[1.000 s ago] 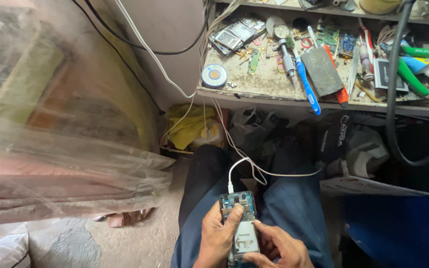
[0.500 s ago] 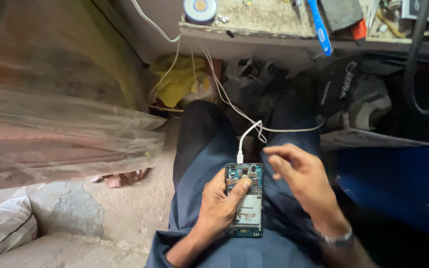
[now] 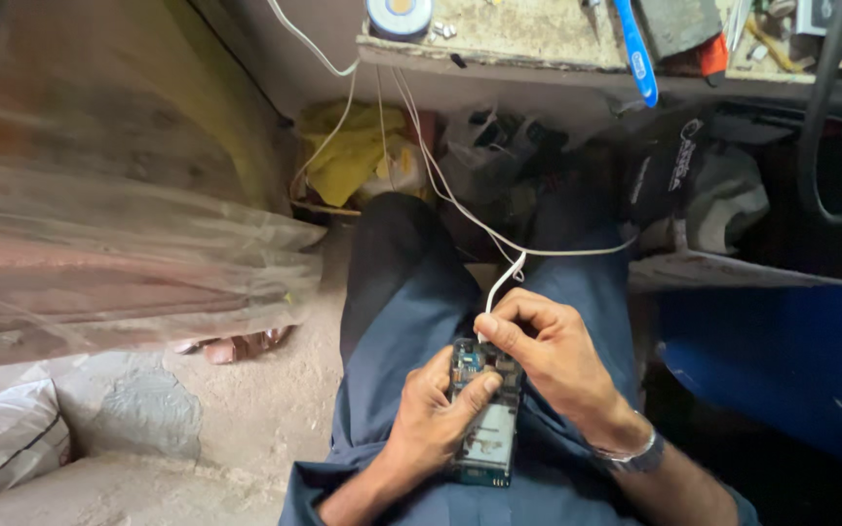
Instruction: The person connects a battery to a phone circuit board, attaches a white charging cable to the board's port, and then fits the components together by hand.
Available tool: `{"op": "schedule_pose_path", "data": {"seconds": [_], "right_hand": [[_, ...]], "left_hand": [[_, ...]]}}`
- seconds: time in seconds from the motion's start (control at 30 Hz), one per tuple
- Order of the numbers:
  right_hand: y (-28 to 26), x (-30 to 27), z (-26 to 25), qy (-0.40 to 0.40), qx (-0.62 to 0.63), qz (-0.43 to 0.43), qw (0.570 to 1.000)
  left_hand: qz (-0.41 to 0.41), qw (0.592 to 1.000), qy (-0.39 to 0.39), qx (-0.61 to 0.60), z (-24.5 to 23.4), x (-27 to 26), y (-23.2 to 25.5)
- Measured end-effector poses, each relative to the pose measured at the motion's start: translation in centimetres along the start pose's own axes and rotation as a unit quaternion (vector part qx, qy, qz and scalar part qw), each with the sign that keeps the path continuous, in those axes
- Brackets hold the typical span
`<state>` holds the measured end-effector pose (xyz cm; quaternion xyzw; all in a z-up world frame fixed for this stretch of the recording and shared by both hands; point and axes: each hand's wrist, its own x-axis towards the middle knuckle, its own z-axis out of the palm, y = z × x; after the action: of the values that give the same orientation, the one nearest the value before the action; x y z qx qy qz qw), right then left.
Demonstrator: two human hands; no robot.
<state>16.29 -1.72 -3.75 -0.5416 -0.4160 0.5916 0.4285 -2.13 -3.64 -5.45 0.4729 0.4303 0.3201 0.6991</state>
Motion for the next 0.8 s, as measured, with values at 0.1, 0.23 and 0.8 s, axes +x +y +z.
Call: {"op": "schedule_pose_path", "data": {"seconds": [0.1, 0.23, 0.8], "right_hand": [[-0.8, 1.2, -1.1, -0.056, -0.021, 0.007, 0.998], [-0.9, 0.0, -0.2, 0.001, -0.046, 0.003, 0.999], [-0.2, 0.1, -0.6, -0.014, -0.016, 0.009, 1.0]], "left_hand": [[-0.015, 1.0, 0.007, 0.012, 0.1, 0.0, 0.3], [0.017, 0.999, 0.01, -0.027, 0.3, -0.1, -0.3], [0.038, 0.999, -0.014, 0.002, -0.4, 0.4, -2.8]]}}
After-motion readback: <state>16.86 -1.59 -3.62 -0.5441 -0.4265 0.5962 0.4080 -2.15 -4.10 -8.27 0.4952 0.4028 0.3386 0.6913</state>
